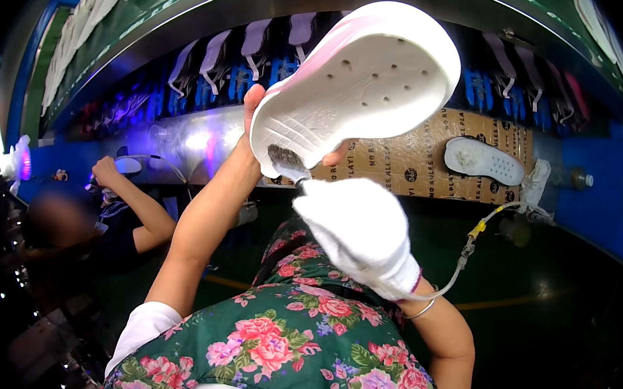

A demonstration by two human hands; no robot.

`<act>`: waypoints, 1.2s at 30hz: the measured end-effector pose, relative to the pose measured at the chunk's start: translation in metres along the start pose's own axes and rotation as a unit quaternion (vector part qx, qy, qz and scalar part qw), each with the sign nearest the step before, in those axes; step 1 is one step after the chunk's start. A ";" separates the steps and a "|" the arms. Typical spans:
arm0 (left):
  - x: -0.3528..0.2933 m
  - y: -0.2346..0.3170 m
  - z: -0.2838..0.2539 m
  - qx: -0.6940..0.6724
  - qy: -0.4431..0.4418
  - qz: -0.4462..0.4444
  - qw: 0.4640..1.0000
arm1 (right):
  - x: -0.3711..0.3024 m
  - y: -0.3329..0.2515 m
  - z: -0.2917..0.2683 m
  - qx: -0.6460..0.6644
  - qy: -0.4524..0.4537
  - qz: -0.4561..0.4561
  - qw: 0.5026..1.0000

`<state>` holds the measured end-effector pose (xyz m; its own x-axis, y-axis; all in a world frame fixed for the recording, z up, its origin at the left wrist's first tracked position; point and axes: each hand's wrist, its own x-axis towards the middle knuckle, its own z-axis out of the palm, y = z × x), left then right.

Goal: The person applies glue onto shoe soles using a brush applicator tool and places the glued soles onto an upper conveyor belt.

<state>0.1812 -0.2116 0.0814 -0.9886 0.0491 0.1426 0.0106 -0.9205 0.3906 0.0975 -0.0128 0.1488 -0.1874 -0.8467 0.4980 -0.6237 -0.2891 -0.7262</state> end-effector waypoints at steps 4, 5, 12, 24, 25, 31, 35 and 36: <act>0.004 0.006 -0.003 0.001 -0.025 -0.016 1.000 | 0.000 -0.007 0.008 0.095 -0.043 0.020 0.994; 0.004 0.006 -0.002 -0.019 -0.031 -0.011 0.999 | 0.003 -0.006 0.005 0.135 -0.028 0.053 0.989; -0.009 0.013 -0.006 0.019 0.042 0.002 0.999 | 0.005 0.002 0.009 0.269 -0.060 0.177 0.945; -0.051 -0.022 0.051 -0.062 0.269 0.155 0.949 | 0.058 0.012 -0.036 0.034 0.051 0.023 0.998; -0.055 -0.013 0.051 0.055 0.207 0.126 0.969 | 0.052 0.009 -0.040 0.132 0.036 0.049 0.989; -0.028 0.060 0.069 0.131 -0.067 0.148 0.978 | 0.003 0.016 -0.040 0.458 0.217 0.229 0.831; 0.040 0.129 0.058 0.077 -0.044 0.213 0.973 | -0.001 0.026 -0.018 0.440 0.211 0.330 0.808; 0.054 0.139 0.056 0.001 0.028 0.258 0.966 | -0.004 0.031 -0.007 0.436 0.207 0.348 0.804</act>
<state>0.1373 -0.3150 0.1944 -0.8580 -0.4379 0.2685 0.5047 -0.8159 0.2821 0.0729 -0.0156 0.1277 -0.6095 -0.7701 -0.1886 0.4771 -0.1663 -0.8630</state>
